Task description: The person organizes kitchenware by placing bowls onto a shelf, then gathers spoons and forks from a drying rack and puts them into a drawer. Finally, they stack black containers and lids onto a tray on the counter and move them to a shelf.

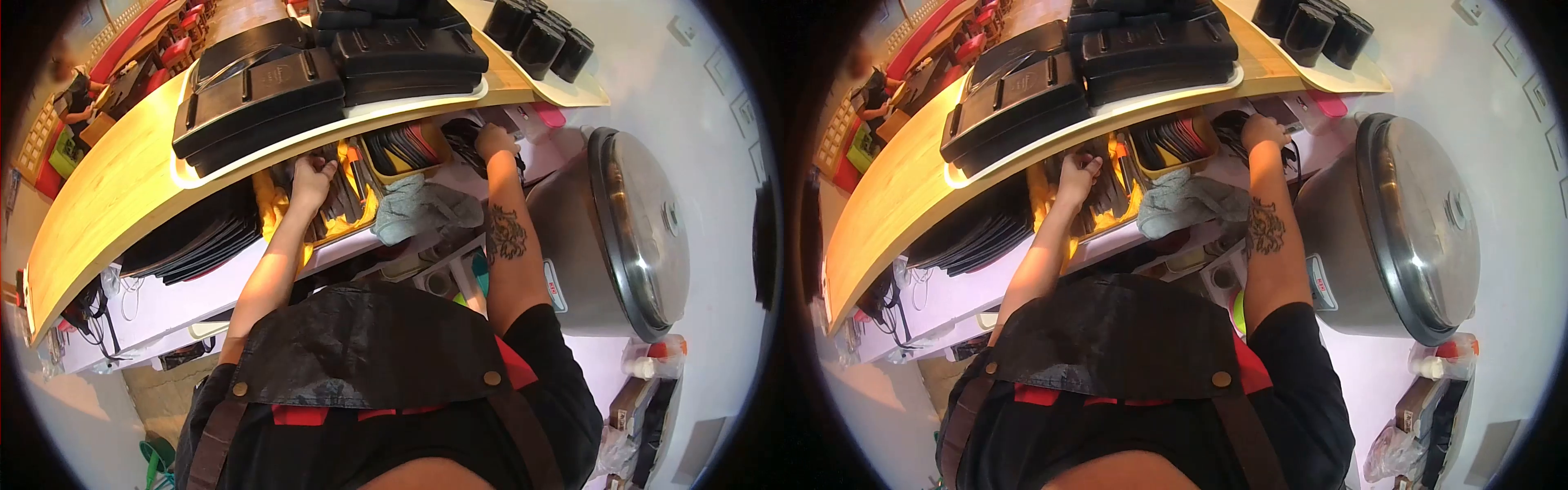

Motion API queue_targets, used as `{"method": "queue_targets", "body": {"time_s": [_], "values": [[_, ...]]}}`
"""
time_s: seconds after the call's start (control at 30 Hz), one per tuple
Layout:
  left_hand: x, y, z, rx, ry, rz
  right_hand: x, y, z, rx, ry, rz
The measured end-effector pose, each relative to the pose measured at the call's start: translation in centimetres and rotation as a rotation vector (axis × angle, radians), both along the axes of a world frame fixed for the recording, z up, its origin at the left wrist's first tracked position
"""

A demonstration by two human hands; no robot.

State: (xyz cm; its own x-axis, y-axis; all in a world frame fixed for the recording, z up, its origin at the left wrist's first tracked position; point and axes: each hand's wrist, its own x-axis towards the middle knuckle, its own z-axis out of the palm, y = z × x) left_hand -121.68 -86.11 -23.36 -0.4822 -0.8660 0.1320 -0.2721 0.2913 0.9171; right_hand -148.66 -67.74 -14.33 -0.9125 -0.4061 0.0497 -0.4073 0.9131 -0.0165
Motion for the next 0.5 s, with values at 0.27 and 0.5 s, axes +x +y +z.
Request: {"method": "queue_targets", "body": {"time_s": [0.27, 0.5], "values": [[-0.8, 4.3, 5.1, -0.335, -0.026, -0.231, -1.2, -0.2, -1.3, 0.103, 0.19, 0.13], [-6.2, 4.8, 4.9, -1.066, -0.575, -0.713, -1.7, -1.2, -2.6, 0.127, 0.224, 0.172]]}}
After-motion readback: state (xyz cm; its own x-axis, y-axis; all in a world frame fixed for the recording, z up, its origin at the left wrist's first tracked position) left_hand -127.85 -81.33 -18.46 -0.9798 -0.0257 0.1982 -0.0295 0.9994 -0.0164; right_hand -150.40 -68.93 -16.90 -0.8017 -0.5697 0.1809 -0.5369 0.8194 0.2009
